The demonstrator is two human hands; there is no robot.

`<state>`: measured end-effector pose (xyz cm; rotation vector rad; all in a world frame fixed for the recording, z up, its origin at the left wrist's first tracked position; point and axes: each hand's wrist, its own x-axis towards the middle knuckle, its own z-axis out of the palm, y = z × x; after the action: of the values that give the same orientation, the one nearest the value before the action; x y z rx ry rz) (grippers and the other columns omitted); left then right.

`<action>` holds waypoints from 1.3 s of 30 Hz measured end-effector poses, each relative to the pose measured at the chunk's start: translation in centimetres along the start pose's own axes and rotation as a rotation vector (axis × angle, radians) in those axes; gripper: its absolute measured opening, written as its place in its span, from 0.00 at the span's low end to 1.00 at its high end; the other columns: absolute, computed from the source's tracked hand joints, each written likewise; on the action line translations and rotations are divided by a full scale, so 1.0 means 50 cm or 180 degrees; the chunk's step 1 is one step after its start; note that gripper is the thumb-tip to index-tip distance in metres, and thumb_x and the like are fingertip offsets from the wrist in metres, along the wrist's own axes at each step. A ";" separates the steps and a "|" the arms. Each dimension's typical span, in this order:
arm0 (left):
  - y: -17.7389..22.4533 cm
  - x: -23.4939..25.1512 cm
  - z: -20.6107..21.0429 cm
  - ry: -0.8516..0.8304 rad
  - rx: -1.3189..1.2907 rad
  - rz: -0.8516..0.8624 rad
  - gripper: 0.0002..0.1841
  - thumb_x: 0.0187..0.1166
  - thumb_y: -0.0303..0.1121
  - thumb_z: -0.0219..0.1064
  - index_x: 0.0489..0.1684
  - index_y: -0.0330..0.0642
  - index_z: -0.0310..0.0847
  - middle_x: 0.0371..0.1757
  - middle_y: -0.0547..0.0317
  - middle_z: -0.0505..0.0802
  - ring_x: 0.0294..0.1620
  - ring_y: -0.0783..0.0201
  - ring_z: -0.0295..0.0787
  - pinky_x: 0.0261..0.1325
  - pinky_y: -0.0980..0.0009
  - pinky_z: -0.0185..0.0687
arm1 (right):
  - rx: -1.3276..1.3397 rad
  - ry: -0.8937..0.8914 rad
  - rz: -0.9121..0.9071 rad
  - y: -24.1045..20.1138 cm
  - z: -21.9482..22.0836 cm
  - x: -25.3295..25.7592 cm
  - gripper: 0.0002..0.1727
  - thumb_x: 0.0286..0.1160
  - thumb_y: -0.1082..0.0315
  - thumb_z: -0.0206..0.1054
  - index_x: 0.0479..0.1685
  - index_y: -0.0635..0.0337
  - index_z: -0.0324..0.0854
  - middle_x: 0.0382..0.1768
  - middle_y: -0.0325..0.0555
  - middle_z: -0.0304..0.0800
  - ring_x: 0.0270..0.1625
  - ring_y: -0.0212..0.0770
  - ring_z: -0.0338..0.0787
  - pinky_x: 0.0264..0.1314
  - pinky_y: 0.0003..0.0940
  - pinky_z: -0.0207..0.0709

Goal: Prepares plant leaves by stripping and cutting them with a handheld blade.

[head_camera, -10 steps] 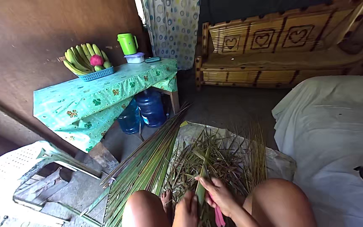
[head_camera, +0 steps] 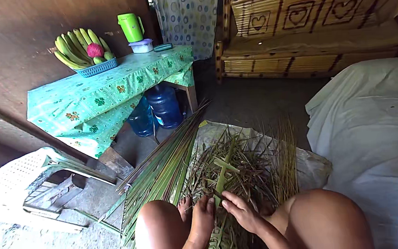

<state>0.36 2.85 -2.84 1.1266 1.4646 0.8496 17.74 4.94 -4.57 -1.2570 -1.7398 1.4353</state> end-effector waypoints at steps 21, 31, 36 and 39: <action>-0.032 -0.059 -0.034 -0.0287 -0.0377 -0.0447 0.13 0.92 0.29 0.51 0.39 0.37 0.80 0.15 0.68 0.73 0.10 0.76 0.62 0.15 0.79 0.61 | 0.0162 0.1596 0.1428 0.087 -0.087 0.105 0.22 0.95 0.62 0.50 0.78 0.61 0.75 0.31 0.47 0.79 0.27 0.38 0.73 0.34 0.36 0.70; -0.014 0.011 0.001 -0.0129 -0.0123 -0.0378 0.13 0.94 0.31 0.49 0.46 0.33 0.78 0.22 0.61 0.79 0.17 0.70 0.76 0.25 0.72 0.78 | 0.0482 -0.0521 0.0548 -0.020 0.009 -0.010 0.22 0.87 0.62 0.53 0.72 0.66 0.75 0.29 0.38 0.80 0.26 0.29 0.76 0.31 0.27 0.71; -0.034 -0.029 -0.005 -0.0201 0.0015 -0.0371 0.15 0.94 0.33 0.49 0.49 0.34 0.80 0.19 0.63 0.77 0.13 0.72 0.71 0.20 0.73 0.74 | 0.0402 -0.0061 0.0276 -0.003 -0.003 0.002 0.19 0.87 0.63 0.55 0.65 0.66 0.80 0.28 0.36 0.79 0.27 0.26 0.75 0.33 0.24 0.71; -0.045 -0.033 -0.009 -0.0044 -0.0080 -0.0394 0.15 0.94 0.33 0.50 0.44 0.34 0.81 0.17 0.64 0.75 0.12 0.72 0.66 0.17 0.74 0.67 | -0.0017 -0.0288 -0.0073 0.002 0.005 -0.003 0.19 0.86 0.61 0.55 0.58 0.64 0.85 0.32 0.44 0.84 0.32 0.34 0.80 0.41 0.34 0.76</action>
<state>-0.55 0.62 -4.36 1.0104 1.4923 0.7704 17.62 4.68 -4.71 -1.1877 -1.8125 1.4963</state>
